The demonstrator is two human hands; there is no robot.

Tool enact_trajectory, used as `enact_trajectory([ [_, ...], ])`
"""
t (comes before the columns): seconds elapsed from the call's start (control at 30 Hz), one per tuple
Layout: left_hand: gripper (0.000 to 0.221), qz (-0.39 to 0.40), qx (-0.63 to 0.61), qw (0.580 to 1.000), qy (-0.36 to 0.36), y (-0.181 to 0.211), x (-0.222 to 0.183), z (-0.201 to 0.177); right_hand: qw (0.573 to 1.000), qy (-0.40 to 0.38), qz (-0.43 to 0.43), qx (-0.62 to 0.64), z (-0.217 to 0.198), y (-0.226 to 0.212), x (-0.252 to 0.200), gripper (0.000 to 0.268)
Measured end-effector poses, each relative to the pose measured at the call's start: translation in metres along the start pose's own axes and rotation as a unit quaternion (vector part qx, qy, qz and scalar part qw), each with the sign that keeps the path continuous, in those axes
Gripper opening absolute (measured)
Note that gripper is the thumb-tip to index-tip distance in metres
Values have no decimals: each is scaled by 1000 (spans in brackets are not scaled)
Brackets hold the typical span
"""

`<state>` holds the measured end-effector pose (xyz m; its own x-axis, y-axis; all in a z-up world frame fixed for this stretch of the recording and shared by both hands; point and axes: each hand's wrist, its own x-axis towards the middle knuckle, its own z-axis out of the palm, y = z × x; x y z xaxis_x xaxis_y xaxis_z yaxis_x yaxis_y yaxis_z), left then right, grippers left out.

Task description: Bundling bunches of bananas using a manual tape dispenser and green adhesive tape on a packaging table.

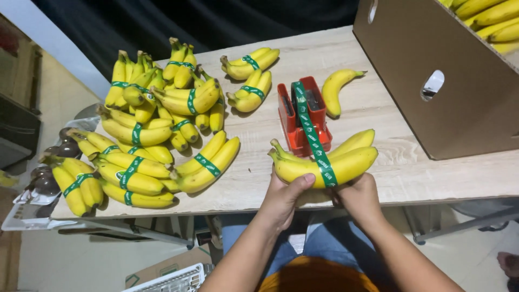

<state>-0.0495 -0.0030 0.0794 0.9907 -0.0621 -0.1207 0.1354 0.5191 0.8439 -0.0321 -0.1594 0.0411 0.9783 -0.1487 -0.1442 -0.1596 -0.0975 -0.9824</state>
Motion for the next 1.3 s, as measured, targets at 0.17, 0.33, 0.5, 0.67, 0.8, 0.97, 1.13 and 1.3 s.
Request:
enact_trajectory([
  [0.17,84,-1,-17,1000,-1,-14,3,-5,997,-41,-37,63,1,-9,20,11],
  [0.33,74,40,-87,995,-33,-2,0,-1,986,-69,-87,126,-1,-18,63,36],
  [0.5,79,11,-75,997,10,-5,0,-4,963,-152,-188,122,15,30,140,46],
  [0.67,73,10,-55,998,36,-31,-7,-22,981,-69,-180,-15,19,17,128,29],
  [0.8,79,-3,-20,999,-28,-54,-39,-28,982,-104,-149,57,19,7,114,27],
  [0.97,77,7,-39,997,-66,-61,-48,-34,972,-60,-228,-25,16,-2,105,26],
  [1.13,78,-24,-49,997,-63,-49,-53,-24,864,11,-474,-172,8,-3,93,36],
  [1.3,76,-43,-49,996,-62,-48,-52,-21,795,-22,-584,-165,8,-10,94,30],
])
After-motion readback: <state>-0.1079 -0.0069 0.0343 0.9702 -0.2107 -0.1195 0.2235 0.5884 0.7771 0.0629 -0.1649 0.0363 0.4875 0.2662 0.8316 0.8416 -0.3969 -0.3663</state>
